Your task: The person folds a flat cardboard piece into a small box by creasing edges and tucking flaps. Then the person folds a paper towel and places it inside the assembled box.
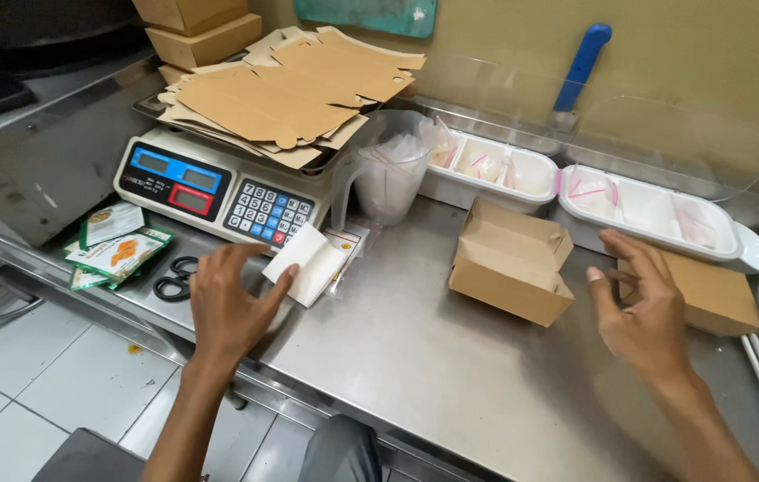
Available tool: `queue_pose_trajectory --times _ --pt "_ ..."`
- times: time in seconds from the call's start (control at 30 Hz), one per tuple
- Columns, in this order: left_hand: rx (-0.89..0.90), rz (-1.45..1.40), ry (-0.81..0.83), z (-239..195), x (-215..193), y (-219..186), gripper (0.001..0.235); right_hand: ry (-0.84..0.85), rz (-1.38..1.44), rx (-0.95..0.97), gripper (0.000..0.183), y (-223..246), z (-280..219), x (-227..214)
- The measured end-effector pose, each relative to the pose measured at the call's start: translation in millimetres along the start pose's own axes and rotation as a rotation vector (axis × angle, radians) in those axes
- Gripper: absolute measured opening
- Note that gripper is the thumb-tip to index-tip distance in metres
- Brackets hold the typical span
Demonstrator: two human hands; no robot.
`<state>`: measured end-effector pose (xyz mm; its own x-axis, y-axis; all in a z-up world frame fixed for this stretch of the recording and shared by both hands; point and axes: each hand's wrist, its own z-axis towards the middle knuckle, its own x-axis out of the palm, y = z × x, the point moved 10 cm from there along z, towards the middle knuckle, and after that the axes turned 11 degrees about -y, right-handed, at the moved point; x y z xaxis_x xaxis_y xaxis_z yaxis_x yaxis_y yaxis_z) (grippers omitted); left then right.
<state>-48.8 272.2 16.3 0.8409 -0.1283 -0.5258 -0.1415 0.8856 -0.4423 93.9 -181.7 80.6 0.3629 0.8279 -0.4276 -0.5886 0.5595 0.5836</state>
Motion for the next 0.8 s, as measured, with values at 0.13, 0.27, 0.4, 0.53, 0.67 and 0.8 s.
queue_pose_trajectory --times 0.13,0.27,0.4,0.53,0.67,0.8 --pt "-0.026 0.016 0.099 -17.4 8.7 -11.6 0.044 -0.086 -0.004 -0.170 0.035 27.9 -2.6 -13.6" --pt "0.031 -0.344 -0.066 -13.0 -10.7 -85.7 0.024 -0.150 0.025 -0.239 0.025 35.3 -4.5 -24.0" --pt "-0.191 -0.954 0.072 -0.7 15.0 -158.0 0.029 -0.151 0.187 -0.212 0.024 25.8 -2.8 -33.3" --pt "-0.139 -1.234 0.198 16.7 58.8 -257.7 0.030 -0.197 0.407 -0.092 0.022 -7.5 -5.5 -31.5" --pt "-0.011 -1.335 0.436 22.2 100.6 -344.3 0.021 -0.213 0.737 0.064 0.049 -29.9 1.7 -29.1" --pt "-0.108 -1.417 0.598 8.8 152.3 -370.5 0.021 -0.256 0.799 0.174 0.056 -46.2 6.5 -32.1"
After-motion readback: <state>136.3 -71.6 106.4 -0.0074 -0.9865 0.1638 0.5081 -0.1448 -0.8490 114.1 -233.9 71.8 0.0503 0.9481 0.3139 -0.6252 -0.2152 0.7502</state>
